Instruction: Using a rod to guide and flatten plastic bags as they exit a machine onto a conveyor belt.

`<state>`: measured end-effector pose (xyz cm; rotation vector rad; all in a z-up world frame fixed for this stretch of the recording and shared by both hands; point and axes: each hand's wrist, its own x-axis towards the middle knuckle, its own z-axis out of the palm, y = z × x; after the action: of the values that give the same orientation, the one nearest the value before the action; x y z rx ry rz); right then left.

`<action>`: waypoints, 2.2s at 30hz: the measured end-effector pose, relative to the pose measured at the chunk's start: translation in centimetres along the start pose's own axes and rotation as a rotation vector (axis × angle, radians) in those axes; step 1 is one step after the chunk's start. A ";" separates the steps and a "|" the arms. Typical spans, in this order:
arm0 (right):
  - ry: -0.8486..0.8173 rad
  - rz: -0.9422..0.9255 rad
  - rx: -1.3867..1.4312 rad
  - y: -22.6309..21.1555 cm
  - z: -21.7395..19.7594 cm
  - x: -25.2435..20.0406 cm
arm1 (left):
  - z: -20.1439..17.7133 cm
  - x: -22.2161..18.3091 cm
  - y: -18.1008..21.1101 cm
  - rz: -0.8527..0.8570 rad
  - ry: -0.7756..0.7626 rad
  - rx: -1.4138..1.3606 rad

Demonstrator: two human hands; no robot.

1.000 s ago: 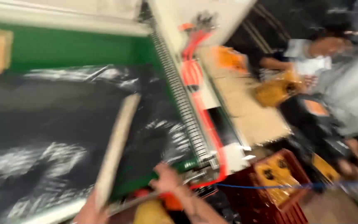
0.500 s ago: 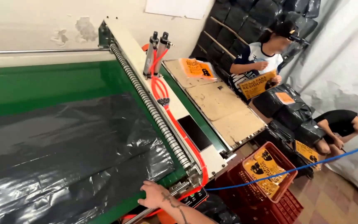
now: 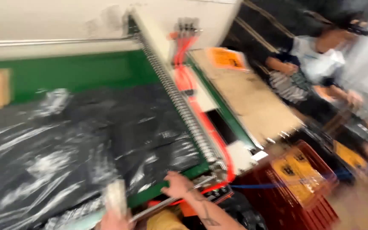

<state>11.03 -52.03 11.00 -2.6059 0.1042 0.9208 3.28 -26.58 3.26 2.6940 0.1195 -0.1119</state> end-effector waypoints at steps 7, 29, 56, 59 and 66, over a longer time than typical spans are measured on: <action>0.082 0.002 -0.034 -0.2 1.0 1.1 | -0.9 1.6 5.9 0.468 -0.080 -0.192; 0.656 -1.359 0.733 -17.3 -14.6 -18.7 | -11.9 -3.4 -25.7 -0.381 0.824 -0.103; 0.074 -0.112 -0.087 -0.1 2.9 3.7 | -0.9 -0.1 10.2 0.257 0.316 -0.020; 0.182 -0.059 0.039 -1.5 2.1 1.5 | 0.2 1.0 10.2 0.350 0.300 -0.034; 0.364 -0.196 -0.060 1.6 4.0 3.5 | -2.3 0.1 5.9 0.355 0.082 -0.142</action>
<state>11.09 -51.88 5.41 -2.7512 -0.0840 0.3830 4.06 -30.86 7.78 2.5326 -0.3138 0.1112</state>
